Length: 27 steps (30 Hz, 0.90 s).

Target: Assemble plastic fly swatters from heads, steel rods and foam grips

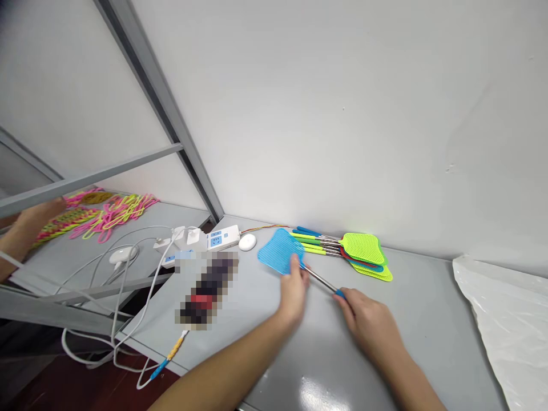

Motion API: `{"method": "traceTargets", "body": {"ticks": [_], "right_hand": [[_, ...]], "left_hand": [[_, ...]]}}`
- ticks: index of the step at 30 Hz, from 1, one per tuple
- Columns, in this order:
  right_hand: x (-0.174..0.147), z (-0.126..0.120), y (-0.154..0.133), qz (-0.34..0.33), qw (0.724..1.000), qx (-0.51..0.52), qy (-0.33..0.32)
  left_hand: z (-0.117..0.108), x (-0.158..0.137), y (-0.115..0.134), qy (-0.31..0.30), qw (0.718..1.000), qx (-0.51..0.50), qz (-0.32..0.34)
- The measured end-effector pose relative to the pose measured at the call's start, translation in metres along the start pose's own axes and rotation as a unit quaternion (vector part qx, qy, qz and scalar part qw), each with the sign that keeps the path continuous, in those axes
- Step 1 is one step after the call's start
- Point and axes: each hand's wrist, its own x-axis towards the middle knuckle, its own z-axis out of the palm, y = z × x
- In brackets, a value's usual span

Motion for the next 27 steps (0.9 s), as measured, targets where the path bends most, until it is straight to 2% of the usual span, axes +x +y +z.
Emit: {"method": "traceTargets", "body": {"ticks": [3, 8, 13, 22, 27], "right_hand": [[0.005, 0.003, -0.018, 0.015, 0.998, 0.058, -0.033], [0.012, 0.004, -0.022, 0.050, 0.990, 0.124, -0.048], [0.010, 0.001, -0.019, 0.062, 0.984, 0.149, -0.071], [0.009, -0.002, -0.015, 0.073, 0.983, 0.161, -0.040], [0.010, -0.001, -0.025, 0.099, 0.981, 0.158, -0.050]], "left_hand": [[0.009, -0.020, -0.010, -0.071, 0.996, -0.021, -0.044], [0.008, -0.017, -0.003, -0.130, 0.991, 0.027, 0.020], [0.007, -0.008, 0.003, -0.093, 0.996, -0.005, 0.010], [0.003, 0.004, -0.001, -0.049, 0.998, -0.007, 0.024], [0.005, 0.000, 0.001, -0.035, 0.998, 0.012, 0.045]]}}
